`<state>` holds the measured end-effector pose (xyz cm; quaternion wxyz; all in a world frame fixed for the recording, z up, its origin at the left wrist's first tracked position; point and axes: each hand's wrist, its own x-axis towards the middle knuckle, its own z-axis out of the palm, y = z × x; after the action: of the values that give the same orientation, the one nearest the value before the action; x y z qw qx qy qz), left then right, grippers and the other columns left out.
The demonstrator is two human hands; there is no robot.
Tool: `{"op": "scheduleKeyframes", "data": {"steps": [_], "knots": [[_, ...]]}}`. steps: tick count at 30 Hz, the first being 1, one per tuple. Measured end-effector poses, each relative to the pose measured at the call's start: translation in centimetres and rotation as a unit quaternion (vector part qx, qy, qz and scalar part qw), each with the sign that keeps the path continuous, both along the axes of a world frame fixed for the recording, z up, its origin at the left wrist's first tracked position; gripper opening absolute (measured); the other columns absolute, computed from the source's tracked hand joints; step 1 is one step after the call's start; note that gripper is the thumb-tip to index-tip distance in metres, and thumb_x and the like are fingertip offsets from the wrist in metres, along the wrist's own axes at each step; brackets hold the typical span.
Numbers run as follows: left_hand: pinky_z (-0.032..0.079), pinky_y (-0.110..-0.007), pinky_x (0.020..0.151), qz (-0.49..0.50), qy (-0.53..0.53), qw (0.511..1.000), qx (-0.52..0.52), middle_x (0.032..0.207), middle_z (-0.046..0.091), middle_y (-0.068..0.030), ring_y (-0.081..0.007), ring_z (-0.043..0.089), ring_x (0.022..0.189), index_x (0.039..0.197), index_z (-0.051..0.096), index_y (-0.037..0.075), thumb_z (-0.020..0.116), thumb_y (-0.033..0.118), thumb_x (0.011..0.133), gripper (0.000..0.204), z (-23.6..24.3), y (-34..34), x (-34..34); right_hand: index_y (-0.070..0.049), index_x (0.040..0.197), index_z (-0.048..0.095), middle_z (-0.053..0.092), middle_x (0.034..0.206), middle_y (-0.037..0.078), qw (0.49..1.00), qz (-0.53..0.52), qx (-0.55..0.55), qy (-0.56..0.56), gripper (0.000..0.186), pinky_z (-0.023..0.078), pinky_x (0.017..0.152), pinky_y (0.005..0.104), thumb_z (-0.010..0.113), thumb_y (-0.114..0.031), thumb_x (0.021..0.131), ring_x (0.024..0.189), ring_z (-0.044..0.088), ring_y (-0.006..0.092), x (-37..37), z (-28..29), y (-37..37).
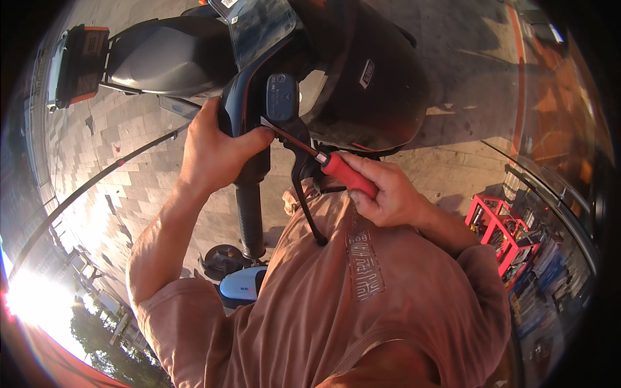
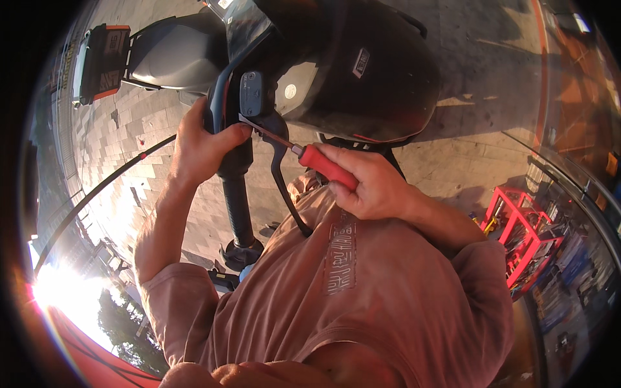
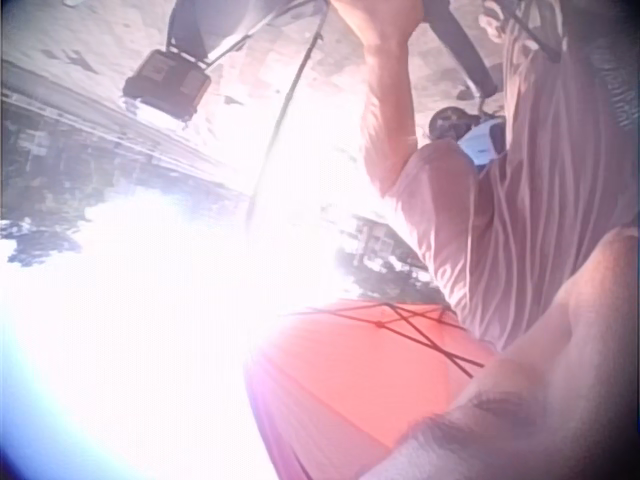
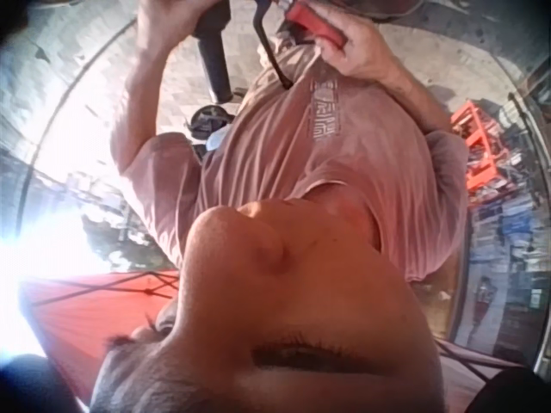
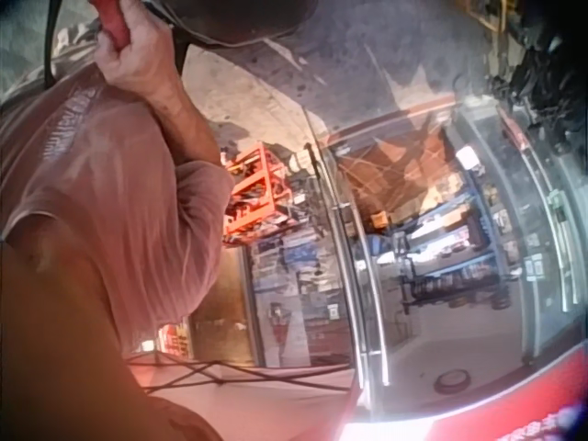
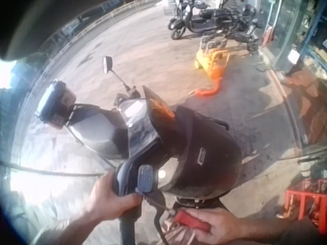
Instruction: The person uses a red-handled screwdriver to loosen and remove screws from the scooter's front fairing and handlebar area. They detach the front panel, set it aside, and continue unscrewing components around the handlebars and instrument cluster. The person then retrieves a blue-handled screwdriver from a red tool cart and uses it to adjust additional screws on the handlebar assembly.
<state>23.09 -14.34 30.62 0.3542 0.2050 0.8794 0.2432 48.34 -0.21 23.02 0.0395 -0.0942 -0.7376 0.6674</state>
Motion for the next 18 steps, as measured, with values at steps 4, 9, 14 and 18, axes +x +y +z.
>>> {"op": "scheduleKeyframes", "data": {"steps": [4,9,14,18], "knots": [[0.055,-0.033,0.078,0.011,-0.015,1.0,0.01,0.095,0.069,-0.0158,-0.0198,0.068,0.084,0.117,0.056,-0.009,0.084,0.033,0.065,0.073,-0.1,0.0,0.1,0.002,0.138,0.048,0.066,0.101,0.015,0.996,0.014,-0.072,-0.047,0.057,0.053,0.077,0.0342,0.063,-0.007,0.084,0.082,0.067,0.0276,0.0,1.1,0.3],[0.055,-0.034,0.08,0.018,-0.011,1.0,0.0,0.097,0.069,-0.0163,-0.0211,0.068,0.087,0.117,0.056,-0.008,0.084,0.033,0.065,0.072,-0.2,0.1,0.1,0.001,0.141,0.045,0.065,0.097,0.011,0.956,0.034,-0.237,-0.17,0.056,0.051,0.077,0.0326,0.063,-0.01,0.089,0.08,0.064,0.0207,0.5,2.4,0.2],[0.054,-0.035,0.081,0.023,-0.01,1.0,0.005,0.098,0.068,-0.0165,-0.0219,0.068,0.088,0.116,0.056,-0.008,0.085,0.031,0.064,0.071,-0.4,0.1,0.1,0.0,0.141,0.046,0.066,0.097,0.01,0.95,0.004,-0.283,-0.133,0.054,0.052,0.078,0.0317,0.063,-0.009,0.09,0.084,0.064,0.0177,0.4,1.7,-0.4],[0.054,-0.035,0.082,0.025,-0.015,0.999,0.015,0.099,0.068,-0.017,-0.0228,0.068,0.089,0.117,0.056,-0.008,0.085,0.03,0.063,0.072,-0.6,-0.2,0.0,0.001,0.14,0.048,0.066,0.099,0.013,0.989,-0.025,-0.145,-0.018,0.056,0.053,0.078,0.0323,0.063,-0.006,0.086,0.085,0.066,0.0216,-0.1,0.3,-1.4]]}}
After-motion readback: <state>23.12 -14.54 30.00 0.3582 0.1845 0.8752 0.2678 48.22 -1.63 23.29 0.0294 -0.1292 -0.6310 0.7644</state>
